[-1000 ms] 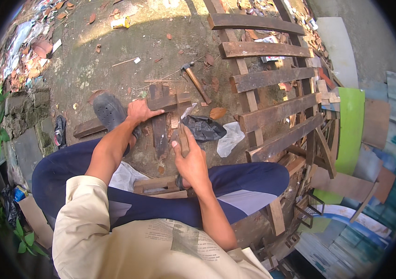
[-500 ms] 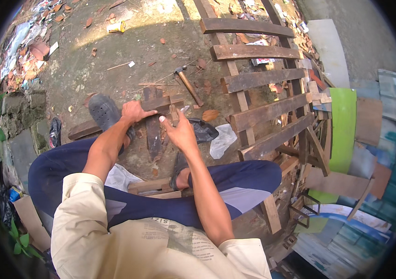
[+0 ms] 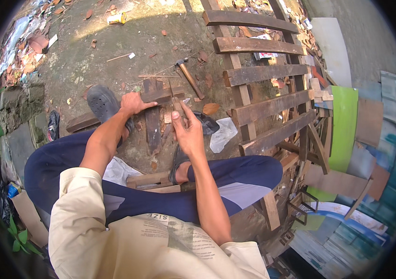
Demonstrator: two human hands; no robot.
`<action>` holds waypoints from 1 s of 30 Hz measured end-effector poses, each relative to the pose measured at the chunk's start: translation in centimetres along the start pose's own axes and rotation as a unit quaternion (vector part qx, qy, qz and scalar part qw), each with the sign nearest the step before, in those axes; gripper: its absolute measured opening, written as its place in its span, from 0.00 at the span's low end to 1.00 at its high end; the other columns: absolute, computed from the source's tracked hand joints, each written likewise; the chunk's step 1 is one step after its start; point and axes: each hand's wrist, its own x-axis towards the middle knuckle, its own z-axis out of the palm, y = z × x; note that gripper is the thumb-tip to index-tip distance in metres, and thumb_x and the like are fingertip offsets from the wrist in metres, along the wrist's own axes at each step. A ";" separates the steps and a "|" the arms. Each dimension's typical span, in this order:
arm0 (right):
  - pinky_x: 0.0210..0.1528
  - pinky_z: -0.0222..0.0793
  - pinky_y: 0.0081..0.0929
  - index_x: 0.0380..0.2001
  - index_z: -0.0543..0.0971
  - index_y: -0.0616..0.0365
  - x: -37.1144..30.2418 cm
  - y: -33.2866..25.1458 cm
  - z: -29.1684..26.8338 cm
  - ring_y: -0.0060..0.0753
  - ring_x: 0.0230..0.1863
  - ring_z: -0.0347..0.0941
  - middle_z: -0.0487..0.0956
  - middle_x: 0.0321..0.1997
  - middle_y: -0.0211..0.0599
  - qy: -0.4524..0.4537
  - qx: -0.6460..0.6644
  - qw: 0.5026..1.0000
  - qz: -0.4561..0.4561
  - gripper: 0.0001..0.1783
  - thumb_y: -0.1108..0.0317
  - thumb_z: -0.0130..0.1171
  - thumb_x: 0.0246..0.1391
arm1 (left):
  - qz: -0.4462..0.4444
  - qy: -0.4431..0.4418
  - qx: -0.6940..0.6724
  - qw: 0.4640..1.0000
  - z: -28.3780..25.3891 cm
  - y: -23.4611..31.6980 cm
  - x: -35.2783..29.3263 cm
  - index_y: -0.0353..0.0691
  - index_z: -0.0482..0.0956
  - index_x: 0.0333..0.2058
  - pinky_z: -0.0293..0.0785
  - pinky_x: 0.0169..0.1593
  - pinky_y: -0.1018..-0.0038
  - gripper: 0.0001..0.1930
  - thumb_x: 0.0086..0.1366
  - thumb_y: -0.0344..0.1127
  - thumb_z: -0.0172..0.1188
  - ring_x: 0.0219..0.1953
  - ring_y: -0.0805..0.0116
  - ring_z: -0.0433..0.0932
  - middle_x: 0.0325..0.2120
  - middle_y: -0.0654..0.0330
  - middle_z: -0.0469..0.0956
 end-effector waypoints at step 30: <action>0.62 0.71 0.37 0.68 0.68 0.73 -5.9 -0.3 -0.4 0.60 0.61 0.79 0.79 0.58 0.69 0.015 -0.047 0.997 -0.054 0.35 0.57 0.59 0.68 | -0.003 0.036 0.013 0.999 0.4 -0.6 0.5 0.26 0.86 0.44 0.81 0.50 0.57 0.58 0.45 0.87 0.60 0.43 0.45 0.87 0.37 0.41 0.87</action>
